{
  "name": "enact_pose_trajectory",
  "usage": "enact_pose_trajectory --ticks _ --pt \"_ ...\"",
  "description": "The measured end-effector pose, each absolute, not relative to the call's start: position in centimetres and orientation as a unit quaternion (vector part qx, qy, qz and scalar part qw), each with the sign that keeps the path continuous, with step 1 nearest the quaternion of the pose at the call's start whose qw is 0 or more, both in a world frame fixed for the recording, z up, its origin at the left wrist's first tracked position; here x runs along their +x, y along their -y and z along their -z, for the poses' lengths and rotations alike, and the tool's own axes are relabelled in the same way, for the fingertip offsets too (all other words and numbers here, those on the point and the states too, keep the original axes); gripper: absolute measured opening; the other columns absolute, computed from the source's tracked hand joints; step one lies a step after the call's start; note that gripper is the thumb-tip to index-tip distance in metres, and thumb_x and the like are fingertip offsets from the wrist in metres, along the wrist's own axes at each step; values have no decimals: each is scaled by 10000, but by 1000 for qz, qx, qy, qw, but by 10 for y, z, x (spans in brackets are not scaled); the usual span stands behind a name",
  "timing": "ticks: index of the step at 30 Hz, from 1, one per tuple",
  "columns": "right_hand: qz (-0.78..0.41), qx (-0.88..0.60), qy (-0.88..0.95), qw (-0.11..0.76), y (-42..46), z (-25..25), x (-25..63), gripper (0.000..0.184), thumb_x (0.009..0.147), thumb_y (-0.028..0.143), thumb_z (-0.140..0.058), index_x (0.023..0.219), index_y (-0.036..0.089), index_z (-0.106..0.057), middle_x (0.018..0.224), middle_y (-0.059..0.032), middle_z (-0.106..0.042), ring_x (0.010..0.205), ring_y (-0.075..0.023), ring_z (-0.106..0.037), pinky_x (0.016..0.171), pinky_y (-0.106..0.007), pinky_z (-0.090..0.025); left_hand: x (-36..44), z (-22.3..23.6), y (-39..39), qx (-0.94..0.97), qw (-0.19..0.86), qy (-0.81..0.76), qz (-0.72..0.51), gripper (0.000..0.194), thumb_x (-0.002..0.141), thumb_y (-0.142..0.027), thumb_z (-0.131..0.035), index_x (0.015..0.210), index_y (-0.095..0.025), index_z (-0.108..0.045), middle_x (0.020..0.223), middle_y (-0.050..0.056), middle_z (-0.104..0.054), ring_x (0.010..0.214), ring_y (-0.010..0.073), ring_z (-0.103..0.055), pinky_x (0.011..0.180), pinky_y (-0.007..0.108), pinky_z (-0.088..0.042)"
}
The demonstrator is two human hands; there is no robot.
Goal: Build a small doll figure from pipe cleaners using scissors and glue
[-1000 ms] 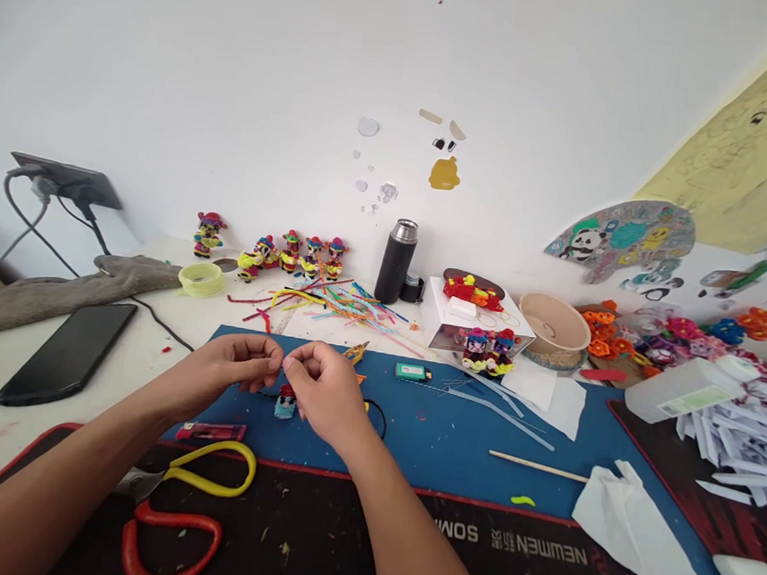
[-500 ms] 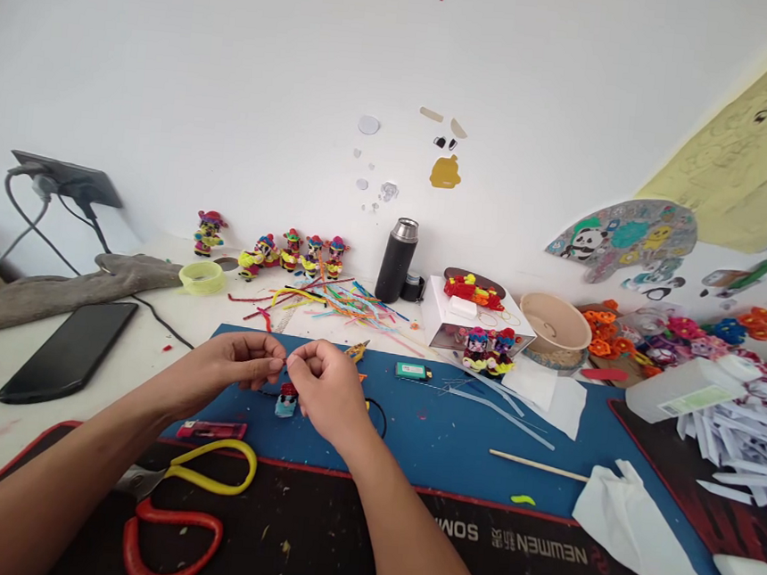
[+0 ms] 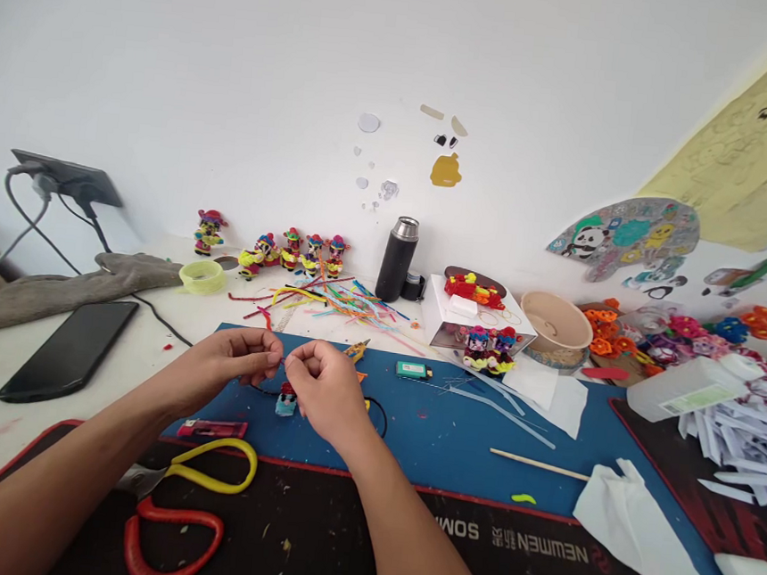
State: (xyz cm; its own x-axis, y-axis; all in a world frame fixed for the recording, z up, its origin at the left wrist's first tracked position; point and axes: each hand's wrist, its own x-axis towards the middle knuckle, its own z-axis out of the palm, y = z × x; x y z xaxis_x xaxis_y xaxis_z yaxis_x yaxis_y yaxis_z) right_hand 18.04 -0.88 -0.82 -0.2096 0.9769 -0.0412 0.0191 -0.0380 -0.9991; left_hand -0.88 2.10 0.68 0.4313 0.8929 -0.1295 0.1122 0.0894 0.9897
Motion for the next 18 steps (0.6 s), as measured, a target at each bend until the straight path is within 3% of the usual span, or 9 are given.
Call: enact_pose_trajectory --ticks 5,18 --pt "-554 -460 545 430 10 8 181 158 920 353 -645 877 207 -605 561 89 -530 360 -81 -445 356 -204 -338 -10 -12 -20 616 588 -423 -310 360 822 -543 -764 825 -188 -701 739 6 -645 653 153 -510 625 272 -412" --pt "-551 -455 550 433 10 5 181 182 937 376 -661 882 209 -613 559 82 -523 363 -83 -447 360 -205 -339 -7 -13 -18 605 598 -430 -302 299 753 -476 -809 770 -194 -709 687 -3 -643 639 158 -521 618 273 -421"
